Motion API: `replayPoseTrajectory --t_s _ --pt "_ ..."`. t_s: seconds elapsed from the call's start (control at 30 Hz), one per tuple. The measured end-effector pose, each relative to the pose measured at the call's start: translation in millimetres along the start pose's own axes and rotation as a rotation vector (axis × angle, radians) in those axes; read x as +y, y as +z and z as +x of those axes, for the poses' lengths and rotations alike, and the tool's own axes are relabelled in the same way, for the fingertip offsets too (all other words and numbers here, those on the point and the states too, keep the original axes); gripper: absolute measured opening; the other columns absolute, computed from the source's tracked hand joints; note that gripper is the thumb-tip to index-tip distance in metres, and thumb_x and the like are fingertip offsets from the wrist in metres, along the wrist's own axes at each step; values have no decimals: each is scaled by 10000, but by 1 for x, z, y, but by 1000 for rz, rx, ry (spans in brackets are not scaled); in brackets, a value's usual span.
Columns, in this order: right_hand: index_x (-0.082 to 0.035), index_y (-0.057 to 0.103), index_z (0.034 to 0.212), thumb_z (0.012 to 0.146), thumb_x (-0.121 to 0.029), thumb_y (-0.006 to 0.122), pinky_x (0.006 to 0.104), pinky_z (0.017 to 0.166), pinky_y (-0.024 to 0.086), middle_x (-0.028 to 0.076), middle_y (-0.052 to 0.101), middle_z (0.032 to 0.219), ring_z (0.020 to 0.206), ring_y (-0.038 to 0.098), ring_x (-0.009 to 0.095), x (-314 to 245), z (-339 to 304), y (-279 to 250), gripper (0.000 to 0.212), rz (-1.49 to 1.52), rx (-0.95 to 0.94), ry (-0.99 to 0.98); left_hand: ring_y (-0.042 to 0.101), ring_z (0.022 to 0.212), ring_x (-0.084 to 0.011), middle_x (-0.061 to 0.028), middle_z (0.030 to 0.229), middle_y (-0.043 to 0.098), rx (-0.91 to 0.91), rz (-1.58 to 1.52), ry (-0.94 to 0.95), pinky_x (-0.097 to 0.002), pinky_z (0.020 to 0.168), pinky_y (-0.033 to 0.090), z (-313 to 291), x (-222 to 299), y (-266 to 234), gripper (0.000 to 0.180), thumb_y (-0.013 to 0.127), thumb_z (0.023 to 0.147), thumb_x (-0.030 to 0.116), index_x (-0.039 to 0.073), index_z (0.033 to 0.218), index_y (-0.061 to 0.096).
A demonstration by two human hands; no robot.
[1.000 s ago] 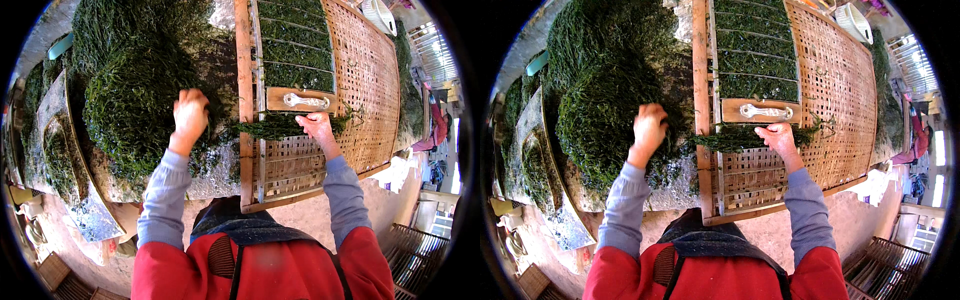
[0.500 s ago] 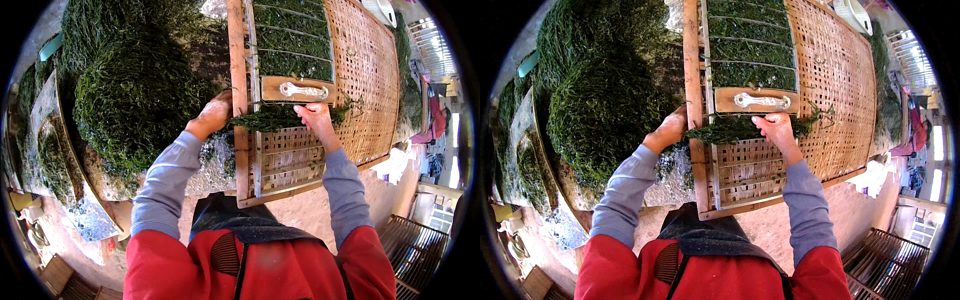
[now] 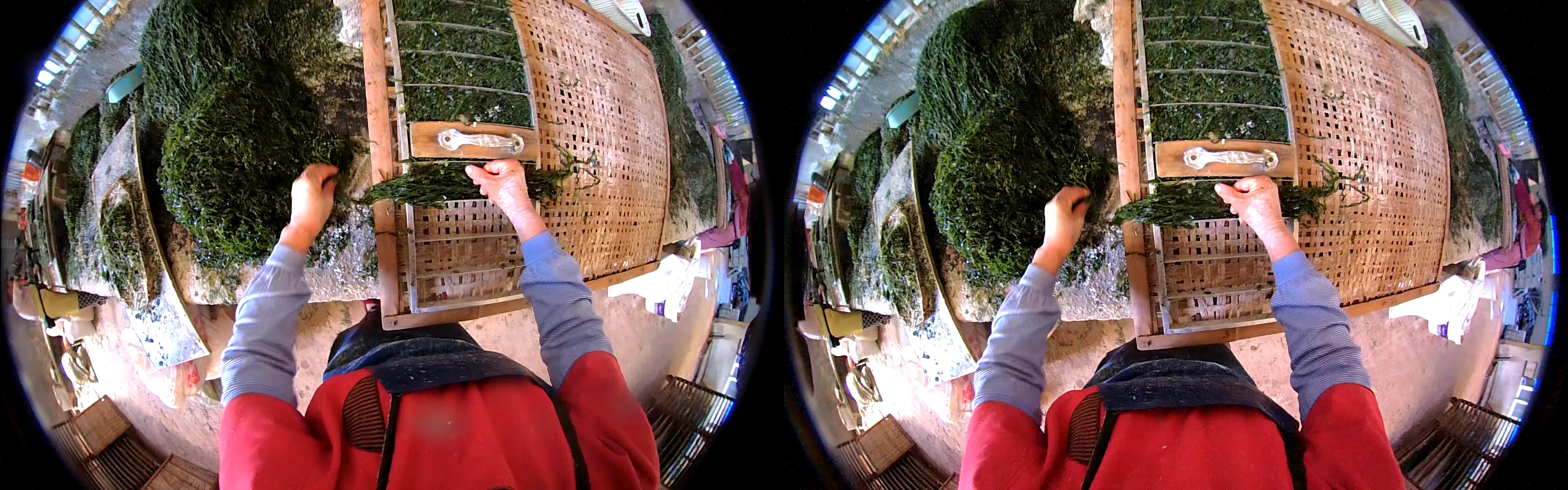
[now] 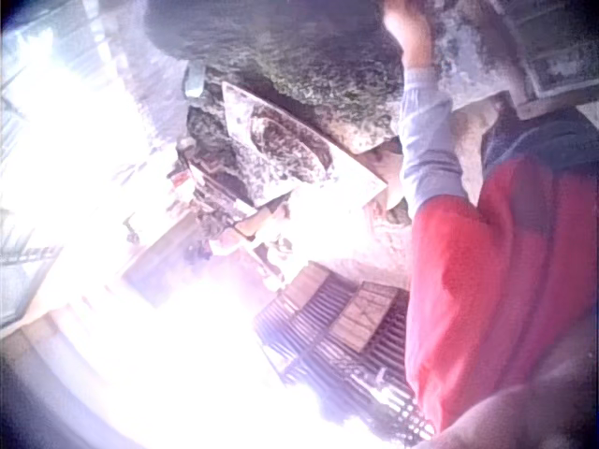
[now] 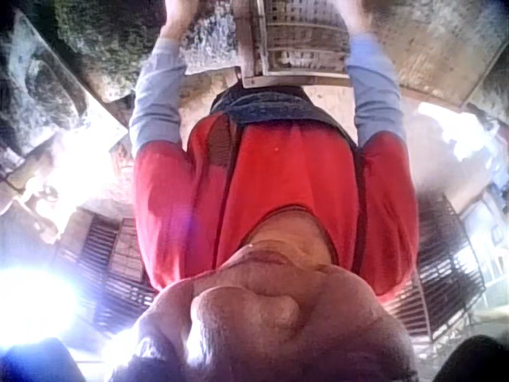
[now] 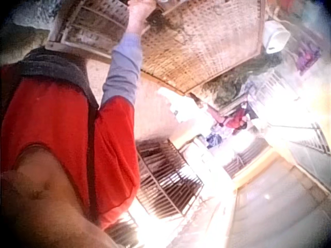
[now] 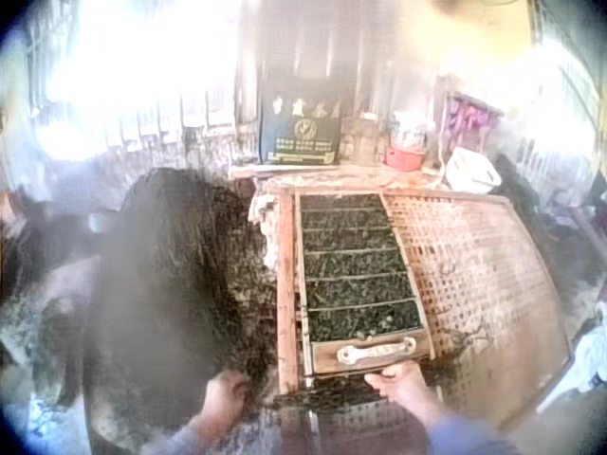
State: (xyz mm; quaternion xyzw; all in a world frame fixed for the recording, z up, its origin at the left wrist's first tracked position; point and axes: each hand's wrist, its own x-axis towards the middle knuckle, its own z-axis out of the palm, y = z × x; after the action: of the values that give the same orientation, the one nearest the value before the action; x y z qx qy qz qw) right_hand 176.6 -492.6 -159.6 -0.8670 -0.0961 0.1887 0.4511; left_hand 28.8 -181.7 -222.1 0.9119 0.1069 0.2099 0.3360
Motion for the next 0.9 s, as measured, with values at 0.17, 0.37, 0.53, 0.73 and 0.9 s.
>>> replayPoseTrajectory --t_s 0.17,0.37,0.53,0.73,0.9 --pt "-21 634 583 778 -299 728 243 379 416 44 562 471 386 519 82 2 2 2 352 47 -29 -152 627 927 -317 -153 1029 647 -214 -5 -189 -347 821 492 50 3 50 259 588 767 63 66 1014 667" --pt "-38 615 561 773 -360 703 296 430 441 65 541 447 387 543 151 16 5 -2 395 30 -53 -222 526 1055 -312 -113 1078 593 -264 397 -1 -360 926 418 1 6 47 305 502 761 42 82 1021 655" --pt "-59 638 581 724 -405 691 395 544 482 120 571 537 553 589 300 20 7 -3 378 -165 107 -372 612 883 -345 -170 914 648 -254 435 -139 -384 829 482 -32 2 -5 249 615 684 61 68 921 692" --pt "-39 623 590 758 -372 640 397 614 503 122 604 589 609 614 283 19 8 -9 374 -216 60 -457 607 630 -127 -74 811 655 66 -316 -595 -234 555 516 -19 54 -36 264 647 755 -47 -26 1017 628" --pt "-32 643 912 852 -166 637 187 409 457 54 649 705 503 595 97 22 1 -59 147 685 -327 -204 605 648 -115 -79 855 652 -111 -485 -281 -212 563 500 25 192 16 254 619 769 -57 -60 1023 617"
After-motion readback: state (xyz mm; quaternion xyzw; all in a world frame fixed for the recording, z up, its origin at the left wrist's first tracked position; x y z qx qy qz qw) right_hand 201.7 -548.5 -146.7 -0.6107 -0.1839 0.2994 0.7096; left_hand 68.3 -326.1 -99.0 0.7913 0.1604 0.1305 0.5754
